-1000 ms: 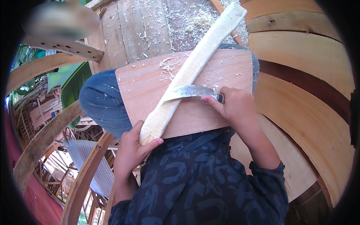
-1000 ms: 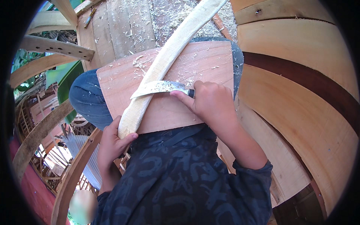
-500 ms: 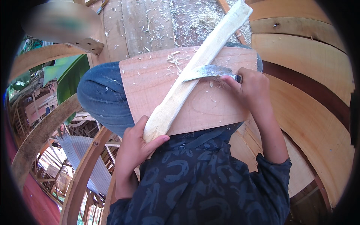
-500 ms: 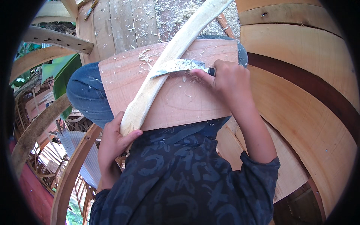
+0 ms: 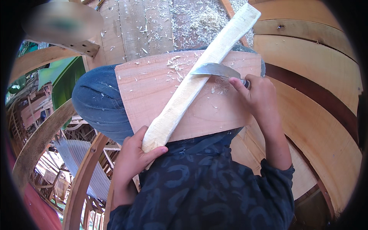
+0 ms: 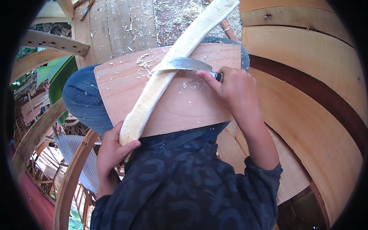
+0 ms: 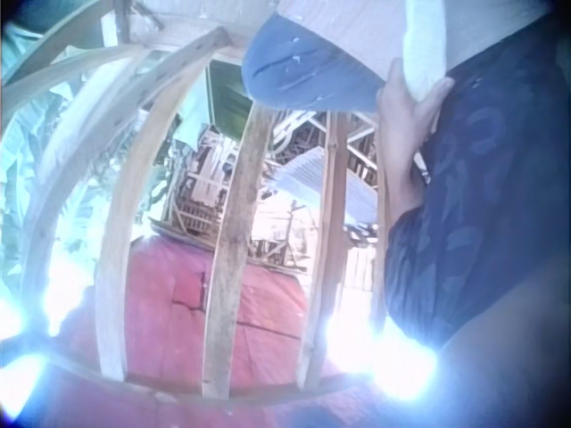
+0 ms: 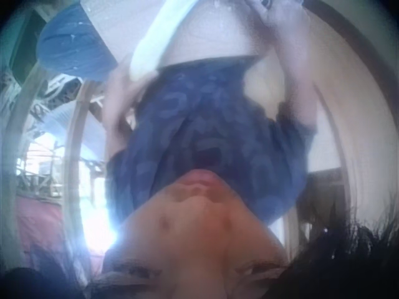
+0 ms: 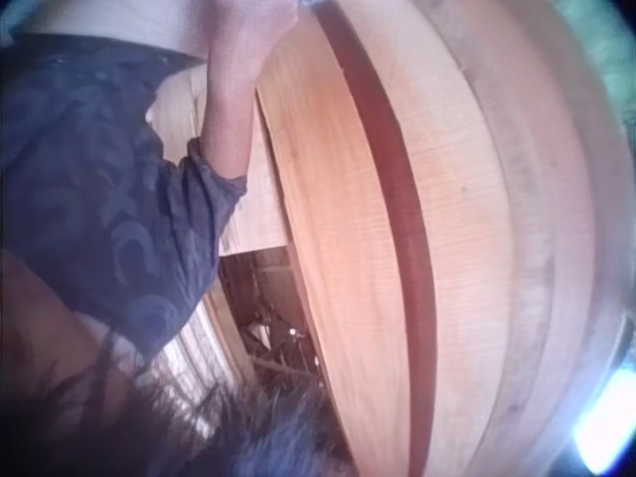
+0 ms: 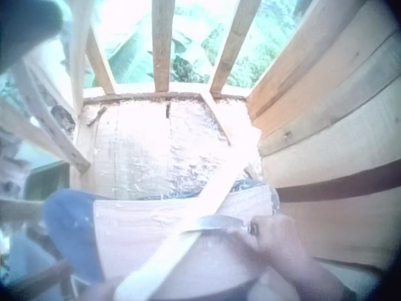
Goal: The person sits on a wooden floor and uses a curved knife to shave and shape a long, thin piece of light-colored wood. They hold the wood against their lap and repeatedly scrape the blade along its length to remove thin shavings.
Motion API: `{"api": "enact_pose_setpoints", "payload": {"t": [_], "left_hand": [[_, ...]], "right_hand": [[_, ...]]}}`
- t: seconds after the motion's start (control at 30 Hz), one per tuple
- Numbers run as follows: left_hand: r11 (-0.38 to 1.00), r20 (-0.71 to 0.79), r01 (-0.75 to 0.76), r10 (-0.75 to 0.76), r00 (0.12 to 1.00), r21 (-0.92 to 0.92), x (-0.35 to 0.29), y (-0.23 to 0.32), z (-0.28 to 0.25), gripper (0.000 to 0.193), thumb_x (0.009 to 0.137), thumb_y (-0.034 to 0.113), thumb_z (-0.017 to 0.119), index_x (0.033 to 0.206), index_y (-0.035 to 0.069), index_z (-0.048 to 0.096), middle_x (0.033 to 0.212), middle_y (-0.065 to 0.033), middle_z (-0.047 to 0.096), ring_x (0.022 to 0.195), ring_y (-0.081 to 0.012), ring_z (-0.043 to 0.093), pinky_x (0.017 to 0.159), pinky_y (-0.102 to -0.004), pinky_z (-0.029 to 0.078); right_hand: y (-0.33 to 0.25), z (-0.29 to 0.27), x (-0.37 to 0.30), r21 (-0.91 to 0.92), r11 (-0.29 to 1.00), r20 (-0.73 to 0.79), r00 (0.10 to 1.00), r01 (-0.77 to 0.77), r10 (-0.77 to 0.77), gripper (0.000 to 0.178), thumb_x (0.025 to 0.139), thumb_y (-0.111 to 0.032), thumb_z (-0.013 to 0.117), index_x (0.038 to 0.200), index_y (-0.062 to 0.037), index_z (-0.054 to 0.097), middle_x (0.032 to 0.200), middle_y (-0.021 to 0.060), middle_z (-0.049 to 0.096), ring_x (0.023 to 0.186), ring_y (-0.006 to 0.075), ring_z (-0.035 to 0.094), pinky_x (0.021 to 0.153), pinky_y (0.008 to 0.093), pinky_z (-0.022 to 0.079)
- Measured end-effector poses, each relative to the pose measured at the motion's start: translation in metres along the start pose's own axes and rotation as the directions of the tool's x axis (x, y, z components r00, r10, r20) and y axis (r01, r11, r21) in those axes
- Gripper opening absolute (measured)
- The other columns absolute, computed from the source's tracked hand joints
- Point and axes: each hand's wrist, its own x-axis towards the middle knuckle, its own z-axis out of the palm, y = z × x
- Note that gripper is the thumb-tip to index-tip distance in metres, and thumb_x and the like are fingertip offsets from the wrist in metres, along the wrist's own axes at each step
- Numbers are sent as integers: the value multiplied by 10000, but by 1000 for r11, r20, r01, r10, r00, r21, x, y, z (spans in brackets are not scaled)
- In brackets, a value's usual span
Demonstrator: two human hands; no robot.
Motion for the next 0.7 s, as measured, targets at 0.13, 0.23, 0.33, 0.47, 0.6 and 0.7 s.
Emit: {"api": "enact_pose_setpoints", "payload": {"t": [0.13,0.23,0.33,0.47,0.6,0.7], "left_hand": [[999,3,5,-5,1000,52,0,0,-1,548,735,390,779,1036,-21,577,760,-192,662,720,-292,688,650,-352,502],[992,6,-27,27,1000,121,0,-3,-1,561,734,407,777,1038,-19,573,754,-197,662,716,-319,687,642,-354,503],[993,0,2,-2,1000,120,1,3,0,569,737,426,770,1022,-22,567,736,-210,653,711,-346,680,634,-366,502],[995,-18,-34,35,999,90,0,1,2,576,738,434,766,1014,-27,558,716,-223,639,704,-357,676,628,-377,499],[987,-21,-40,44,999,157,3,0,0,573,739,429,766,1014,-27,556,716,-221,637,708,-370,669,631,-379,496],[995,-24,-69,71,997,78,-3,-6,-1,566,735,417,770,1021,-24,559,738,-221,640,728,-369,669,646,-376,493]], "right_hand": [[6,4,10,-61,996,-62,996,65,-68,739,792,-708,516,604,-3,633,524,189,560,526,350,604,502,401,485],[33,-8,36,-174,980,-99,992,-92,76,759,793,-725,499,594,-4,630,502,172,549,505,342,597,483,401,479],[40,-6,41,-170,983,-128,991,-64,43,778,778,-751,487,586,-10,625,490,166,543,497,338,594,469,400,475],[46,3,49,-223,973,-182,983,-50,8,784,769,-764,486,572,-15,611,507,177,551,509,350,597,477,411,477],[47,6,54,-232,972,-255,967,-38,-23,793,783,-757,480,558,-5,592,524,192,554,517,350,599,476,425,468],[87,-16,74,-121,953,-228,942,-279,247,799,802,-744,476,552,8,581,526,199,553,510,346,593,468,430,449]]}}
